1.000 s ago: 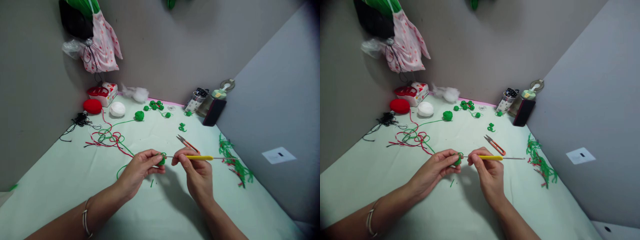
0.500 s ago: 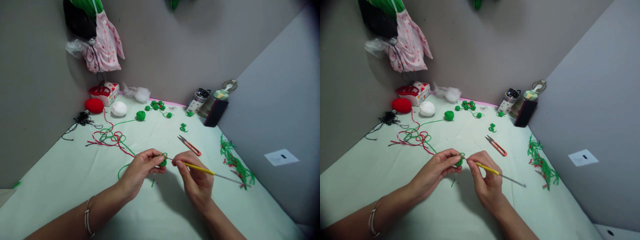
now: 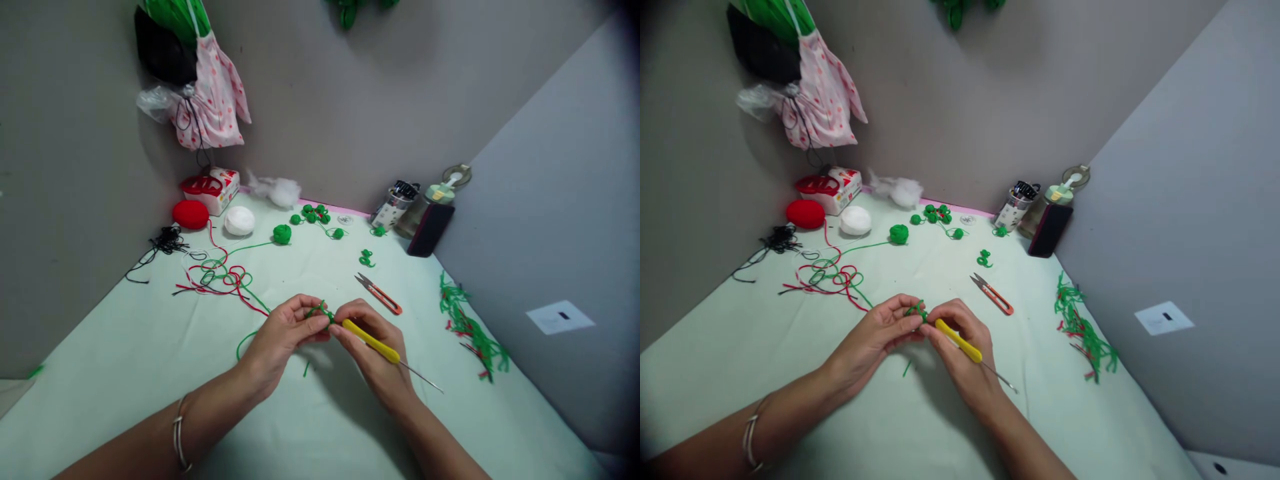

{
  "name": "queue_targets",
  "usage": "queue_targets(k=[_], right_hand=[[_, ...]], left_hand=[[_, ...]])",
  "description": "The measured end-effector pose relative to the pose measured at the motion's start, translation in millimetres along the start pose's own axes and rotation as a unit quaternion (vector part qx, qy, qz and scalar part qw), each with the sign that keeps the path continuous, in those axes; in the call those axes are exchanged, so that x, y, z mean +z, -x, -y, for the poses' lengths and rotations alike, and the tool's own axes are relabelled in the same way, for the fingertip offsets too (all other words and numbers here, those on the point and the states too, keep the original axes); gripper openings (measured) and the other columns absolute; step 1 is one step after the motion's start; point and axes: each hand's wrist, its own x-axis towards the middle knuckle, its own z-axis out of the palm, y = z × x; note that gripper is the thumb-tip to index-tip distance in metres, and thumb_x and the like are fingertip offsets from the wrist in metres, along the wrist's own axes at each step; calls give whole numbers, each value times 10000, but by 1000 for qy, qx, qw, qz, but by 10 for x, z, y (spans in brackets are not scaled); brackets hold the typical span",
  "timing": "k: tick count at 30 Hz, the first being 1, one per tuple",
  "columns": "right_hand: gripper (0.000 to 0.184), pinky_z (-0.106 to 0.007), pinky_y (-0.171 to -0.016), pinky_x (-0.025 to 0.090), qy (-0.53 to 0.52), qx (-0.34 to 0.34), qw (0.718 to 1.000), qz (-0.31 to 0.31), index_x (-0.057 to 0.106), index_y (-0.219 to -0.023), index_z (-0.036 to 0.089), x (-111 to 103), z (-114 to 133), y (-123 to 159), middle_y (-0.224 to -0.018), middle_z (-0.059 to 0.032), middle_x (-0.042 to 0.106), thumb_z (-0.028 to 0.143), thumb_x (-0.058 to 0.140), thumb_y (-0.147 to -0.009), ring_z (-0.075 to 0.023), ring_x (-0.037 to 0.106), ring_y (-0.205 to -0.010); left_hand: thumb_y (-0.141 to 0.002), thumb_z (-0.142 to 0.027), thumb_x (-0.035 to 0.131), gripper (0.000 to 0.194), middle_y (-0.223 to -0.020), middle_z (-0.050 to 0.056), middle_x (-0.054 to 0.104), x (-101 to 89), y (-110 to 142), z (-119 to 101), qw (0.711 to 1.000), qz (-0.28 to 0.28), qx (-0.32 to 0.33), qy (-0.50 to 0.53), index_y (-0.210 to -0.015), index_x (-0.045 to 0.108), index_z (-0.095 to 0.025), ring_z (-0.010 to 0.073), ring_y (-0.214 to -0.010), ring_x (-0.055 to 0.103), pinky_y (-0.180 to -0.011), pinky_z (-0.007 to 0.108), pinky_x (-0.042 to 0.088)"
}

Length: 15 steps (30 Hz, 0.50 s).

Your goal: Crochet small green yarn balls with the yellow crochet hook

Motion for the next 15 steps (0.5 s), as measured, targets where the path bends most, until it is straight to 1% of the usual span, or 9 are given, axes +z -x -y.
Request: queue_targets(k=[3, 6, 8, 11, 13, 15], right_hand=[[74, -260, -615, 501, -33, 61, 998, -2, 749, -799, 230, -8, -23, -4, -801, -16, 694, 261, 814, -816, -160, 625, -706], [119, -258, -623, 488, -81, 107, 991, -13, 733, -780, 227, -66, -67, -52, -769, -4, 684, 265, 845, -765, -156, 607, -703], [150, -261, -626, 490, -144, 122, 981, -42, 713, -743, 224, -144, -75, -117, -750, 4, 667, 264, 857, -726, -148, 593, -683], [184, -255, -619, 503, -250, 128, 954, -106, 685, -707, 222, -311, -40, -236, -769, 11, 643, 249, 864, -672, -128, 567, -662], [207, -238, -593, 499, -296, 125, 936, -140, 678, -697, 220, -433, -5, -304, -767, 14, 616, 240, 876, -640, -120, 545, -662], [223, -220, -576, 492, -324, 120, 925, -158, 678, -707, 222, -535, 17, -348, -749, 19, 590, 232, 887, -628, -121, 543, -677]], left_hand=[[-677, -315, 975, 381, -873, 13, 738, 17, -8, 8, 1000, -3, 6, -14, -930, 732, -168, 161, -810, 715, -827, 306, 590], [-698, -322, 953, 344, -819, 36, 738, -36, -59, -93, 999, -12, 24, -36, -915, 750, -148, 180, -763, 725, -780, 319, 610], [-713, -321, 926, 302, -764, 10, 699, -155, -129, -254, 996, -44, 66, -48, -887, 744, -155, 154, -698, 696, -731, 290, 603], [-722, -311, 888, 279, -822, -31, 657, -420, -251, -560, 977, -121, 163, -63, -889, 694, -202, 105, -718, 657, -766, 229, 587], [-749, -356, 861, 280, -880, -16, 659, -579, -308, -722, 960, -161, 209, -94, -897, 670, -214, 127, -794, 671, -812, 250, 591], [-782, -415, 844, 324, -1055, 34, 697, -683, -335, -810, 942, -180, 240, -149, -995, 694, -222, 201, -995, 698, -876, 316, 598]])
